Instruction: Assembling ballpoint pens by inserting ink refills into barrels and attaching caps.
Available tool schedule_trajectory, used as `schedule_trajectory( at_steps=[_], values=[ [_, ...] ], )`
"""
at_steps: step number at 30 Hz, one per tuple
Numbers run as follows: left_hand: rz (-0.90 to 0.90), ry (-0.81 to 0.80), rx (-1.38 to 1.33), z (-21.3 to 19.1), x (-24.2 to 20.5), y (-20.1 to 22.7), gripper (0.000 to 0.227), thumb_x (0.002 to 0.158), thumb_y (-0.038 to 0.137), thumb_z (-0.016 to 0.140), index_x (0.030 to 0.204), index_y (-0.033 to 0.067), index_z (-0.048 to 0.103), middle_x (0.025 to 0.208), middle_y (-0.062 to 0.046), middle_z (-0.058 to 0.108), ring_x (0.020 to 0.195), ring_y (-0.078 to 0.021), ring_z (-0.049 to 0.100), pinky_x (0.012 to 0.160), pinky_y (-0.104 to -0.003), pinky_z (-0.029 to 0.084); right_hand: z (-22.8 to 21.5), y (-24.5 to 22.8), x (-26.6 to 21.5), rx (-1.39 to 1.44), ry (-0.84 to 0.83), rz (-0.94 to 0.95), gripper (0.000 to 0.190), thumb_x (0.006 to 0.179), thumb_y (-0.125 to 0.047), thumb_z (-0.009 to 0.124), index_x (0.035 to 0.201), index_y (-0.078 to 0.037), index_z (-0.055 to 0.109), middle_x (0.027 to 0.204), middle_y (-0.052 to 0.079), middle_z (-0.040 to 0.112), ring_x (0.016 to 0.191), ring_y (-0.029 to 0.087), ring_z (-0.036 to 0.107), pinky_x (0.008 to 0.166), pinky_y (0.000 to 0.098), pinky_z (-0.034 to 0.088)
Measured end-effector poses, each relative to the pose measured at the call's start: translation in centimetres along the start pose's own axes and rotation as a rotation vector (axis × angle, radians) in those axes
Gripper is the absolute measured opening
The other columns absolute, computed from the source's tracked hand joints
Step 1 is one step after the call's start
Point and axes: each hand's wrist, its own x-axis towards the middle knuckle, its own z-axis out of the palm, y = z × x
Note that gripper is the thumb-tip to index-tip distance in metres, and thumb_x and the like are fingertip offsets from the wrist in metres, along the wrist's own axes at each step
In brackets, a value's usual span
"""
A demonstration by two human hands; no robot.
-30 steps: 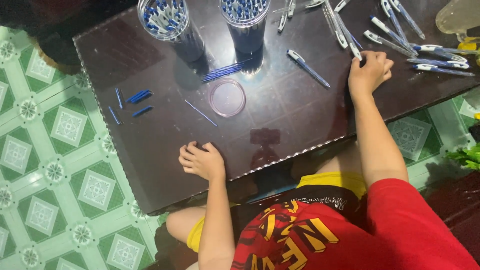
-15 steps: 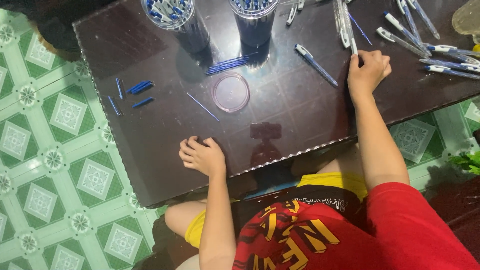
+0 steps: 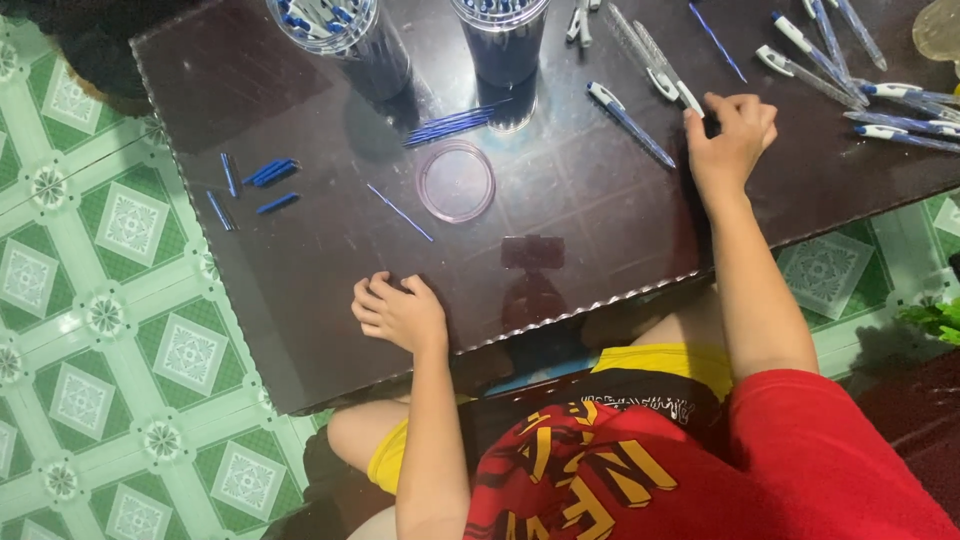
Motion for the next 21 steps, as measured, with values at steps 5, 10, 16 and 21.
schedule_trajectory(
  at_steps=[5,10,16,21],
  values=[
    [0.003,0.003,0.010,0.2,0.0,-0.1,0.026,0.084,0.020,0.056,0.108,0.0121,0.061,0.134,-0.009,0.051,0.129,-0.0367,0.041,0.100,-0.056,0.032,-1.0,0.2,1.8,-0.156,0.121,0.168,0.035,0.092,-0.013,0.078,0.126,-0.007,0.073,0.123,0.008,0.053,0.104,0.035,0.044,0.076,0.0527,0.044],
    [0.011,0.015,0.004,0.1,0.0,0.1,0.026,0.083,0.019,0.056,0.107,0.0126,0.062,0.134,-0.009,0.051,0.129,-0.0362,0.041,0.100,-0.056,0.032,0.4,2.4,2.7,-0.139,0.080,0.178,0.007,0.093,-0.012,0.076,0.100,-0.013,0.077,0.107,0.002,0.059,0.102,0.031,0.048,0.079,0.0494,0.037],
    [0.018,0.027,0.013,-0.1,0.0,0.3,0.027,0.083,0.020,0.058,0.108,0.0123,0.061,0.134,-0.010,0.052,0.128,-0.0366,0.042,0.099,-0.056,0.032,1.7,4.1,3.4,-0.182,0.022,0.138,0.008,0.095,-0.008,0.071,0.093,-0.013,0.066,0.104,0.008,0.057,0.101,0.036,0.051,0.079,0.0557,0.039],
    [0.000,0.055,0.014,0.2,-0.2,0.1,0.028,0.081,0.020,0.058,0.107,0.0119,0.062,0.132,-0.010,0.053,0.127,-0.0363,0.043,0.098,-0.057,0.033,-0.3,-1.6,2.4,0.033,0.095,0.214,0.006,0.100,-0.014,0.063,0.095,-0.011,0.062,0.105,0.008,0.059,0.103,0.035,0.055,0.080,0.0651,0.041]
  ],
)
